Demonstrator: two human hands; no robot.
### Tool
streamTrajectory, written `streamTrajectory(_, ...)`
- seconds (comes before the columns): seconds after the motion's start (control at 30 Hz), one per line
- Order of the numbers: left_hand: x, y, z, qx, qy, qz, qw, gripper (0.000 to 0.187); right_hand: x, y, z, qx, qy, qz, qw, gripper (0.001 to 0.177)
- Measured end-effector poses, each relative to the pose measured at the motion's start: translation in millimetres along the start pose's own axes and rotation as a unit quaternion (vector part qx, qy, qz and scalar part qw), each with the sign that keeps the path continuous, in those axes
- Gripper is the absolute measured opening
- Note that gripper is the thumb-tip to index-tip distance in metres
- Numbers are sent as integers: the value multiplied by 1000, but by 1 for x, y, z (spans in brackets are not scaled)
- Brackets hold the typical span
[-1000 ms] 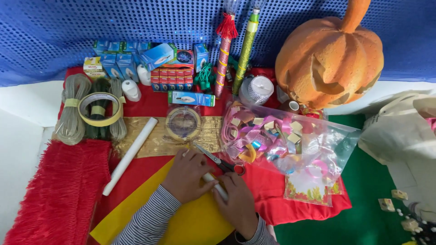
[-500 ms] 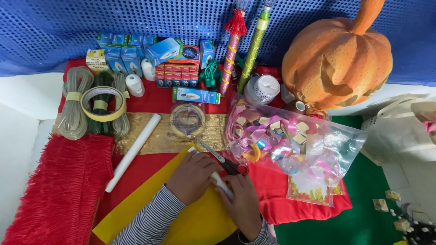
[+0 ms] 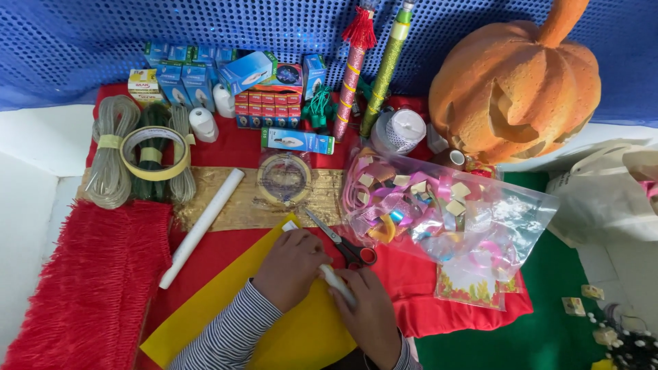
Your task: Wrapping a yellow sheet of paper around a white tube and folding the edges to secure it as part of a handicraft packing process.
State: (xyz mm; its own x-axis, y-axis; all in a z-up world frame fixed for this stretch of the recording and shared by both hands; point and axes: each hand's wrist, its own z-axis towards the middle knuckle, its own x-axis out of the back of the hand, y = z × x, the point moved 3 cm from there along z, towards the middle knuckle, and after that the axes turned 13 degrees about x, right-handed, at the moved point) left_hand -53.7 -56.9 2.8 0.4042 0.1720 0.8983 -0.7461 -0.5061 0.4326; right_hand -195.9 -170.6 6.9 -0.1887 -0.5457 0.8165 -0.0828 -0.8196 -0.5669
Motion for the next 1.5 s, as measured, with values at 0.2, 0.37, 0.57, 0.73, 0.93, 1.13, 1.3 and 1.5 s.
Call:
streamTrajectory(0.2,-4,-1,-2,-2,34,-12,999,23,-3,4,-2,0,6,-27,1000,36)
streamTrajectory(0.37,8,-27,-3,98,64,6,993,58,0,6,-1,-13,3,-15,1000,39)
streamTrajectory(0.57,19,-56,-7,253,89,32,963,70,-1,7,-1,-37,-11,-13,999,40)
streamTrajectory(0.73,11,-57,-5,255,69,26,964,61,-4,11,-4,-41,-15,-37,998,43)
streamTrajectory(0.93,28,-52,-12,248,40,-7,968,60,5,13,-3,0,-36,-34,999,42)
streamTrajectory(1.13,42,-34,-33,220,69,44,972,66,22,14,16,111,-76,-87,987,35)
streamTrajectory(1.3,31,-54,-49,289,56,103,950,84,46,16,23,142,27,-70,987,33)
streamTrajectory(1.5,41,-60,-63,326,-53,81,940,59,82,34,20,144,201,-91,965,40)
